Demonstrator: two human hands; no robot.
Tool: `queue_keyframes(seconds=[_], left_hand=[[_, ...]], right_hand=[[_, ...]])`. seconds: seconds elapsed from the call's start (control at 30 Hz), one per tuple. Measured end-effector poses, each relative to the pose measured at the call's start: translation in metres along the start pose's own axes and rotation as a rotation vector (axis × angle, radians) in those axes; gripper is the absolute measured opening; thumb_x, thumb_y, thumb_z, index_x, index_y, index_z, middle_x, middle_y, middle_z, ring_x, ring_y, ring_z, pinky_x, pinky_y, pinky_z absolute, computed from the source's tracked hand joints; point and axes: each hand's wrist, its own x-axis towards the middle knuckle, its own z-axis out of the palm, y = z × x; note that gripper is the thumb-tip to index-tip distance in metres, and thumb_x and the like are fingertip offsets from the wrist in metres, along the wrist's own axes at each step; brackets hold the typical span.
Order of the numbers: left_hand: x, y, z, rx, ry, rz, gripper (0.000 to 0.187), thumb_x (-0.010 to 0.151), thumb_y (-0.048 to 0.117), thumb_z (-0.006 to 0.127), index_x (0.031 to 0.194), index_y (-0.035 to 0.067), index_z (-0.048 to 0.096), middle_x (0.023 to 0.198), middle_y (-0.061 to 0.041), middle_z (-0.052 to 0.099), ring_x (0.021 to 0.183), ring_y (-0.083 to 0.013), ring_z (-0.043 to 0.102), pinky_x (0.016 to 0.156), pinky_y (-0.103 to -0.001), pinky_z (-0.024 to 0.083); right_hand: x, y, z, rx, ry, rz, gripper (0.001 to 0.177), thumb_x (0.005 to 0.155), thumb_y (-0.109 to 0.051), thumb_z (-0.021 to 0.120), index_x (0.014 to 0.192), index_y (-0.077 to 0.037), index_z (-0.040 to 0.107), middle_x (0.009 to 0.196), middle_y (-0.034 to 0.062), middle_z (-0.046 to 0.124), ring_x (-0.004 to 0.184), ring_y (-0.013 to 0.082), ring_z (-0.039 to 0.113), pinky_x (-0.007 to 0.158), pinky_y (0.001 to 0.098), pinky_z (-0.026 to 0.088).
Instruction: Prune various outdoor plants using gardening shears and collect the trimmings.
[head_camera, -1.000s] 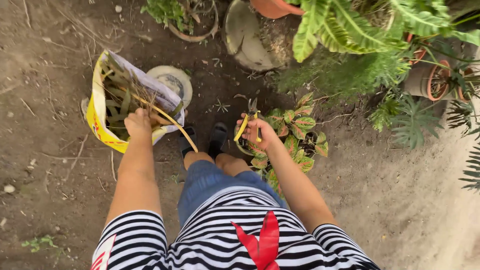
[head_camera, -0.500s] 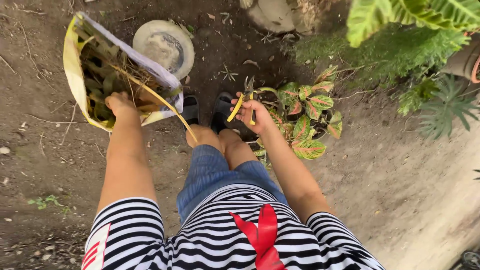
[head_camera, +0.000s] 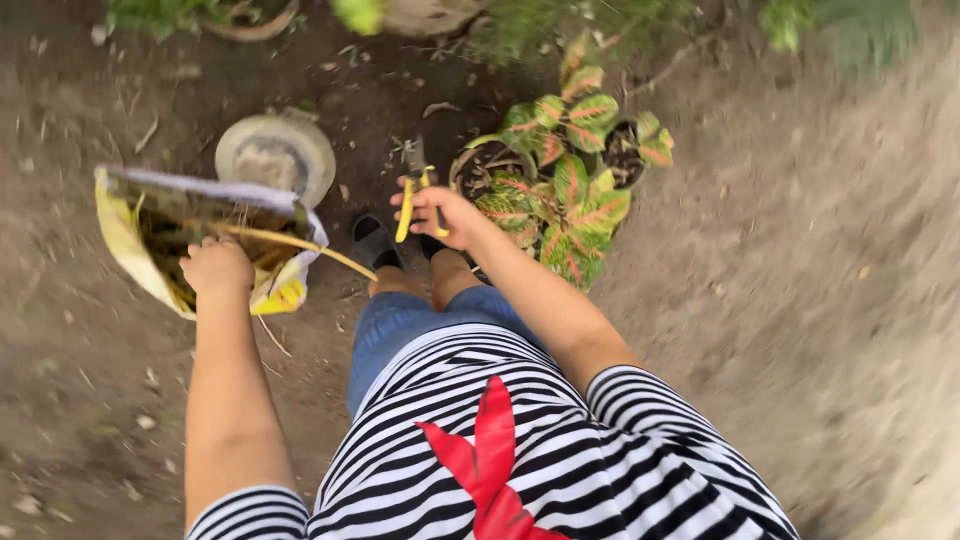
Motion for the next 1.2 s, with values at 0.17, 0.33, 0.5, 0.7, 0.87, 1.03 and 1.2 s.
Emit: queue_keyframes(seconds=[0.17,0.33,0.5,0.7,0.87,1.03,1.2], left_hand=[[0.008,0.082,-0.087,0.013,-0.009,0.130,0.035,0.097,0.022,0.061,0.128,0.009,0.068,0.137,-0.016,0.065,0.125,-0.0352,0.060,0.099,-0.047,0.051],[-0.006,0.194,-0.157,-0.200,-0.005,0.425,0.045,0.093,0.036,0.072,0.128,0.008,0.066,0.137,-0.018,0.061,0.128,-0.0398,0.054,0.105,-0.052,0.045],[-0.010,0.276,-0.179,-0.265,0.020,0.695,0.059,0.086,0.029,0.075,0.140,0.010,0.060,0.143,-0.016,0.057,0.131,-0.0396,0.050,0.107,-0.050,0.042],[0.004,0.367,-0.178,-0.217,-0.137,0.769,0.059,0.090,0.029,0.073,0.145,0.014,0.057,0.145,-0.015,0.057,0.134,-0.0383,0.051,0.111,-0.048,0.044],[0.033,0.460,-0.157,-0.199,-0.294,0.706,0.067,0.091,0.029,0.074,0.151,0.017,0.048,0.146,-0.016,0.054,0.135,-0.0400,0.049,0.111,-0.051,0.041],[0.105,0.553,-0.048,-0.312,-0.351,0.611,0.070,0.087,0.029,0.075,0.150,0.016,0.047,0.147,-0.016,0.053,0.133,-0.0417,0.049,0.110,-0.049,0.042],[0.150,0.609,0.031,-0.305,-0.298,0.569,0.050,0.089,0.033,0.071,0.138,0.027,0.065,0.154,-0.015,0.050,0.139,-0.0400,0.047,0.115,-0.047,0.041]], right_hand=[[-0.029,-0.001,-0.001,0.015,0.068,-0.032,0.055,0.090,-0.016,0.059,0.145,-0.015,0.052,0.126,0.0061,0.069,0.107,0.0224,0.067,0.085,0.0361,0.054],[-0.062,-0.009,-0.031,0.078,0.154,-0.138,0.054,0.090,-0.019,0.059,0.143,-0.016,0.053,0.124,0.0055,0.069,0.106,0.0230,0.067,0.084,0.0370,0.053],[-0.096,-0.019,-0.083,0.245,0.186,-0.246,0.047,0.091,-0.021,0.059,0.138,-0.017,0.057,0.123,0.0061,0.070,0.103,0.0230,0.068,0.085,0.0372,0.052],[-0.125,-0.027,-0.157,0.479,0.174,-0.392,0.041,0.092,-0.017,0.056,0.133,-0.015,0.061,0.121,0.0102,0.071,0.093,0.0243,0.068,0.085,0.0421,0.055],[-0.127,-0.023,-0.217,0.595,0.102,-0.528,0.044,0.096,-0.015,0.056,0.139,-0.012,0.060,0.124,0.0121,0.072,0.079,0.0195,0.061,0.084,0.0453,0.057],[-0.130,-0.031,-0.247,0.632,0.283,-0.488,0.053,0.092,-0.018,0.053,0.145,-0.016,0.053,0.128,0.0112,0.067,0.108,0.0260,0.068,0.091,0.0450,0.053],[-0.120,-0.013,-0.284,0.668,0.193,-0.595,0.056,0.091,-0.017,0.057,0.147,-0.012,0.050,0.135,0.0133,0.065,0.118,0.0306,0.063,0.099,0.0470,0.051]])
